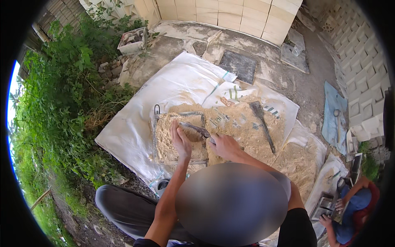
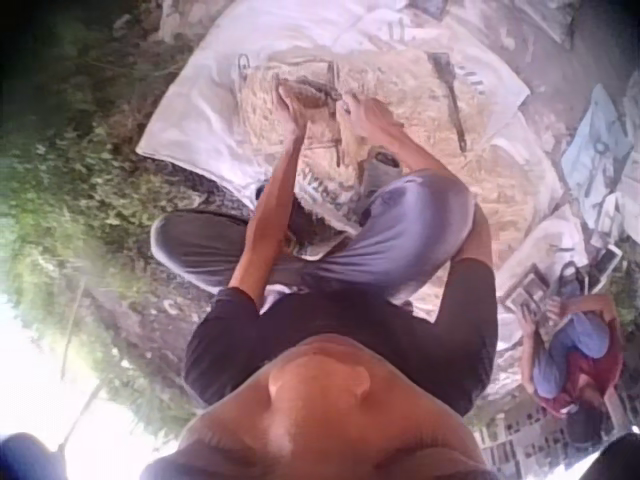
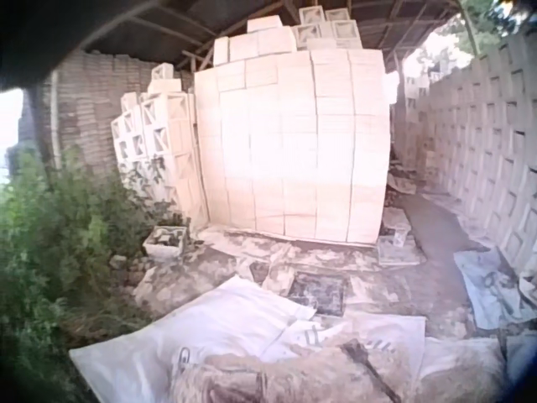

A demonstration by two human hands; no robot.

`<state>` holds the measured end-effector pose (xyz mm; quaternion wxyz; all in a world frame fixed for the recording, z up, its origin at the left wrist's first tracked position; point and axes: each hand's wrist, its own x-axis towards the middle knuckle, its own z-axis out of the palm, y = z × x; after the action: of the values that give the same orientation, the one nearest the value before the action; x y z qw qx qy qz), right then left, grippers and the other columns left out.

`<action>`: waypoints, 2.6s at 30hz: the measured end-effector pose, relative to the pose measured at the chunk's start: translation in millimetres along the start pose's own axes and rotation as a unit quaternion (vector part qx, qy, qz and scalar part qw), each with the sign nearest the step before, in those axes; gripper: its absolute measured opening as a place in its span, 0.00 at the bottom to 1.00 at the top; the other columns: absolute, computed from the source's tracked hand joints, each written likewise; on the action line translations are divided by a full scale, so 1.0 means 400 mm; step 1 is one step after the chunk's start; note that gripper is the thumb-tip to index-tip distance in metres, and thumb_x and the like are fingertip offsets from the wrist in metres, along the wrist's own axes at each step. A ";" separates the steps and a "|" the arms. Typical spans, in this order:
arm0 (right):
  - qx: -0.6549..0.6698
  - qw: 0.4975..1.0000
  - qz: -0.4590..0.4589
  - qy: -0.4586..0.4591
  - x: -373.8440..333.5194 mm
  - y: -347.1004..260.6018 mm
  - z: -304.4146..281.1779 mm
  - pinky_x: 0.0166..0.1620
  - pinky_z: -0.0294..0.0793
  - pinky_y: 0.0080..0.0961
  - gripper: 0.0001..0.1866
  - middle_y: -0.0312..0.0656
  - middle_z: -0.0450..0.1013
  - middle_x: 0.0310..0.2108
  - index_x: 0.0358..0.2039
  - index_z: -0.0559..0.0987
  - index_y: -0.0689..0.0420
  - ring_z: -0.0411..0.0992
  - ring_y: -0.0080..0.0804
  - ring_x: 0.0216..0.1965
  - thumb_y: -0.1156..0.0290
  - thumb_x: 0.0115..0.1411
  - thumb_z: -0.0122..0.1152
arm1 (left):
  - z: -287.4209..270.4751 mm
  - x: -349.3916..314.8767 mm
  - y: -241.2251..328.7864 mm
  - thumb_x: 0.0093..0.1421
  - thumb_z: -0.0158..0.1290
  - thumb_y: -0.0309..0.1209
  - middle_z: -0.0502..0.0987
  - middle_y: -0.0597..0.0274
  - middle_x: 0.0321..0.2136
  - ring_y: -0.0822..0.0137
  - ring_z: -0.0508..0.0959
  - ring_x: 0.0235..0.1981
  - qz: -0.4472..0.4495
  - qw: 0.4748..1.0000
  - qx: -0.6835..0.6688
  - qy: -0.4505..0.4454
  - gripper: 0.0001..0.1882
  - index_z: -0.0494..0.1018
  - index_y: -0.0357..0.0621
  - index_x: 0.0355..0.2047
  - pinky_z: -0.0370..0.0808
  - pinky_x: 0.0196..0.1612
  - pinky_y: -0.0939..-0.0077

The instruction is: The person presses and levels granular material inside a metal mold by hand and uses a small trowel to scrape excess material from the edges of the mold.

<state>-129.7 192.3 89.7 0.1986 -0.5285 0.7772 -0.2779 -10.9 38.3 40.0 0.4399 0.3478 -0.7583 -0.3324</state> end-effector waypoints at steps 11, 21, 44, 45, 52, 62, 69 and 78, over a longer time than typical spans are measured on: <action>-0.057 0.974 0.214 0.040 0.015 0.292 0.012 0.36 0.73 0.46 0.16 0.58 0.73 0.32 0.36 0.72 0.64 0.74 0.55 0.32 0.61 0.62 0.50 | 0.165 -0.213 0.104 0.56 0.44 0.19 0.63 0.40 0.56 0.44 0.62 0.59 0.145 0.951 0.054 -0.266 0.24 0.62 0.31 0.55 0.58 0.61 0.53; -0.137 0.987 0.057 -0.063 -0.088 0.440 0.169 0.33 0.76 0.41 0.17 0.50 0.72 0.28 0.39 0.72 0.61 0.75 0.49 0.32 0.59 0.61 0.49 | 0.143 -0.405 -0.021 0.60 0.40 0.22 0.49 0.34 0.62 0.40 0.50 0.65 0.067 0.901 0.092 -0.418 0.27 0.50 0.29 0.60 0.50 0.66 0.51; 0.013 0.988 0.083 -0.133 -0.269 0.441 0.147 0.32 0.73 0.43 0.15 0.53 0.73 0.22 0.29 0.75 0.58 0.72 0.55 0.26 0.57 0.59 0.54 | 0.265 -0.403 -0.061 0.67 0.34 0.32 0.49 0.46 0.65 0.50 0.49 0.67 -0.019 0.943 0.122 -0.311 0.27 0.47 0.37 0.65 0.45 0.67 0.54; 0.020 0.984 0.045 -0.173 -0.262 0.451 0.136 0.32 0.73 0.43 0.15 0.53 0.72 0.22 0.29 0.76 0.58 0.72 0.55 0.26 0.57 0.59 0.55 | 0.272 -0.403 -0.063 0.67 0.34 0.32 0.49 0.46 0.65 0.50 0.49 0.67 -0.017 0.943 0.119 -0.311 0.27 0.47 0.37 0.65 0.45 0.67 0.54; 0.012 0.989 0.081 -0.120 -0.254 0.408 0.077 0.32 0.72 0.42 0.16 0.55 0.73 0.22 0.28 0.78 0.59 0.72 0.53 0.26 0.57 0.56 0.58 | 0.247 -0.353 -0.005 0.66 0.36 0.30 0.51 0.45 0.65 0.48 0.49 0.67 -0.007 0.956 -0.020 -0.293 0.26 0.50 0.34 0.63 0.46 0.67 0.55; 0.012 0.993 0.065 -0.095 -0.057 0.087 -0.161 0.32 0.71 0.40 0.17 0.56 0.72 0.22 0.29 0.77 0.64 0.73 0.51 0.26 0.59 0.56 0.58 | 0.043 -0.122 0.062 0.63 0.40 0.26 0.62 0.49 0.60 0.51 0.56 0.64 0.033 0.997 0.065 0.007 0.24 0.59 0.40 0.60 0.41 0.67 0.48; -0.078 0.995 -0.019 -0.065 0.047 -0.016 -0.024 0.42 0.74 0.40 0.14 0.57 0.71 0.40 0.42 0.72 0.64 0.72 0.51 0.39 0.66 0.61 0.50 | -0.107 -0.040 -0.107 0.68 0.32 0.41 0.55 0.47 0.63 0.50 0.51 0.66 -0.120 0.972 0.203 0.015 0.26 0.57 0.42 0.62 0.41 0.67 0.50; -0.015 0.949 0.316 0.007 -0.005 0.288 0.073 0.46 0.71 0.43 0.14 0.58 0.70 0.43 0.39 0.76 0.61 0.71 0.53 0.43 0.65 0.57 0.53 | -0.101 -0.031 -0.126 0.67 0.36 0.38 0.58 0.47 0.62 0.47 0.53 0.65 -0.007 0.971 0.235 -0.040 0.25 0.60 0.37 0.59 0.46 0.66 0.51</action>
<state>-193.1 220.8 -6.5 0.2627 -0.2569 0.9099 -0.1926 41.6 13.4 9.6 0.3135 0.4328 -0.8296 -0.1616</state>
